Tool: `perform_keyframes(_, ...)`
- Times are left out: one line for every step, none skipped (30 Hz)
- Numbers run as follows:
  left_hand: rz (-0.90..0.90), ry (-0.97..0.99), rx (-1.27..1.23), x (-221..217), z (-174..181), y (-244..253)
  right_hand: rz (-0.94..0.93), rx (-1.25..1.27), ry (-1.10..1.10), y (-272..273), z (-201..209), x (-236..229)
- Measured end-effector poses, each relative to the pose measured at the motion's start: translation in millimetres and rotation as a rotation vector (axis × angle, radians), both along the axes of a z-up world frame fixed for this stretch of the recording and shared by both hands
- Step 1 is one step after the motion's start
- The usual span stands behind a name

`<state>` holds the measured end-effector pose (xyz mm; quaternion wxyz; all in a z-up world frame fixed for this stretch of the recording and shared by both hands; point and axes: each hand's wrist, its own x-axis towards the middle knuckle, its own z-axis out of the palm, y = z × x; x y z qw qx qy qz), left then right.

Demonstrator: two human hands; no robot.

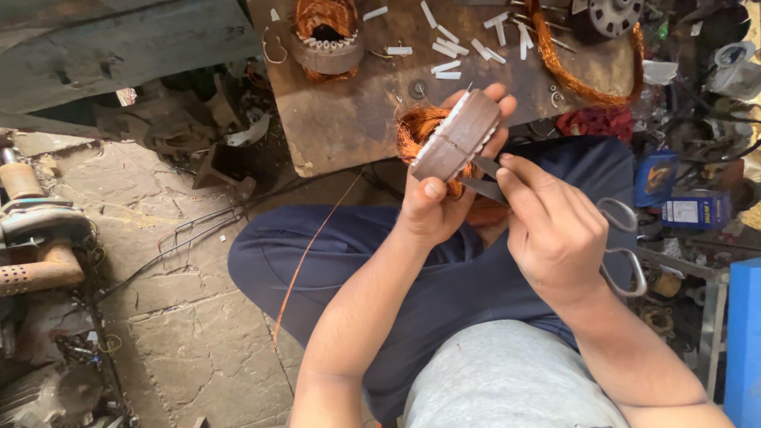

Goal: The person is repairing a motor stator by hand. They use a metal tool to press white insulating spacers into the slots of the stator core and then use scissors to trim excess copper wire.

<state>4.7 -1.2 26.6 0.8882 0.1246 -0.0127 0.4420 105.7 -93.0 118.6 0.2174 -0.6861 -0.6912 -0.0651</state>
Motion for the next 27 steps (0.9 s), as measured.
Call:
perform_keyframes(0.004, 0.001, -0.001, -0.2, -0.2, 0.7, -0.009, -0.013, -0.023, 2.6, 1.8, -1.5)
perform_keyframes(0.008, 0.002, -0.001, -0.3, -0.5, 1.7, -0.019, -0.025, -0.045, 4.7, 2.9, -2.6)
perform_keyframes(0.01, 0.003, -0.003, -0.4, -0.8, 2.1, -0.022, -0.029, -0.054, 5.2, 4.2, -3.7)
perform_keyframes(0.013, 0.005, -0.017, 0.0, -0.7, 1.4, -0.025, -0.034, -0.062, 4.7, 5.8, -4.6)
perform_keyframes(0.016, 0.008, -0.029, 0.1, -0.3, 0.8, -0.028, -0.035, -0.068, 4.4, 6.8, -5.5)
perform_keyframes(0.018, 0.012, -0.041, 0.2, -0.1, 0.5, -0.035, -0.039, -0.076, 4.0, 7.6, -5.9)
perform_keyframes(0.025, 0.014, -0.038, 0.1, -0.2, 0.7, -0.04, -0.043, -0.083, 3.3, 8.6, -5.9)
perform_keyframes(0.032, 0.017, -0.035, 0.0, -0.4, 0.8, -0.046, -0.047, -0.091, 2.7, 9.0, -5.9)
perform_keyframes(0.035, 0.019, -0.034, 0.3, -0.7, 0.4, -0.043, -0.053, -0.095, 2.2, 9.3, -5.2)
perform_keyframes(0.039, 0.021, -0.033, 0.6, -1.2, 0.0, -0.039, -0.058, -0.099, 1.6, 9.3, -4.4)
perform_keyframes(0.039, 0.024, -0.03, 0.8, -1.9, 0.4, -0.034, -0.062, -0.103, 1.4, 8.9, -3.6)
perform_keyframes(0.04, 0.027, -0.028, 0.9, -2.4, 0.4, -0.037, -0.06, -0.094, 1.1, 8.2, -3.3)
perform_keyframes(0.045, 0.032, -0.022, 0.6, -2.8, 0.4, -0.039, -0.057, -0.086, 0.7, 7.1, -3.6)
perform_keyframes(0.05, 0.037, -0.016, 0.3, -3.0, 0.2, -0.041, -0.054, -0.077, 0.3, 6.0, -3.8)
perform_keyframes(0.052, 0.043, -0.013, 0.3, -3.1, -0.1, -0.046, -0.05, -0.076, 0.2, 4.5, -3.8)
perform_keyframes(0.055, 0.05, -0.009, 0.6, -3.2, -0.4, -0.051, -0.046, -0.075, 0.2, 3.0, -3.8)
perform_keyframes(0.056, 0.057, -0.011, 0.7, -2.9, -1.6, -0.057, -0.042, -0.073, -0.1, 1.9, -3.9)
perform_keyframes(0.057, 0.065, -0.012, 0.9, -2.9, -2.6, -0.061, -0.039, -0.059, -0.4, 0.8, -3.9)
perform_keyframes(0.049, 0.066, -0.011, 1.6, -3.5, -3.2, -0.067, -0.037, -0.046, -1.0, -0.1, -3.9)
perform_keyframes(0.04, 0.068, -0.01, 2.6, -4.4, -3.5, -0.073, -0.035, -0.033, -1.6, -0.8, -3.5)
perform_keyframes(0.031, 0.069, -0.01, 3.6, -5.1, -4.3, -0.079, -0.043, 0.002, -2.4, -1.0, -2.9)
perform_keyframes(0.027, 0.079, 0.001, 4.4, -5.9, -5.6, -0.084, -0.052, 0.037, -3.1, -1.2, -2.2)
perform_keyframes(0.026, 0.089, 0.013, 5.1, -7.0, -6.6, -0.088, -0.06, 0.071, -2.9, -1.8, -1.2)
perform_keyframes(0.024, 0.098, 0.026, 5.4, -8.4, -7.6, -0.081, -0.048, 0.118, -2.5, -2.3, 0.5)
perform_keyframes(0.018, 0.07, 0.012, 4.8, -9.8, -9.5, -0.07, -0.039, 0.167, -2.6, -2.0, 2.8)
perform_keyframes(0.011, 0.041, -0.002, 3.7, -11.6, -11.5, -0.06, -0.031, 0.215, -2.3, -2.7, 4.0)
perform_keyframes(0.015, 0.016, -0.022, 4.0, -13.4, -13.5, -0.051, -0.024, 0.265, -1.2, -4.6, 4.3)
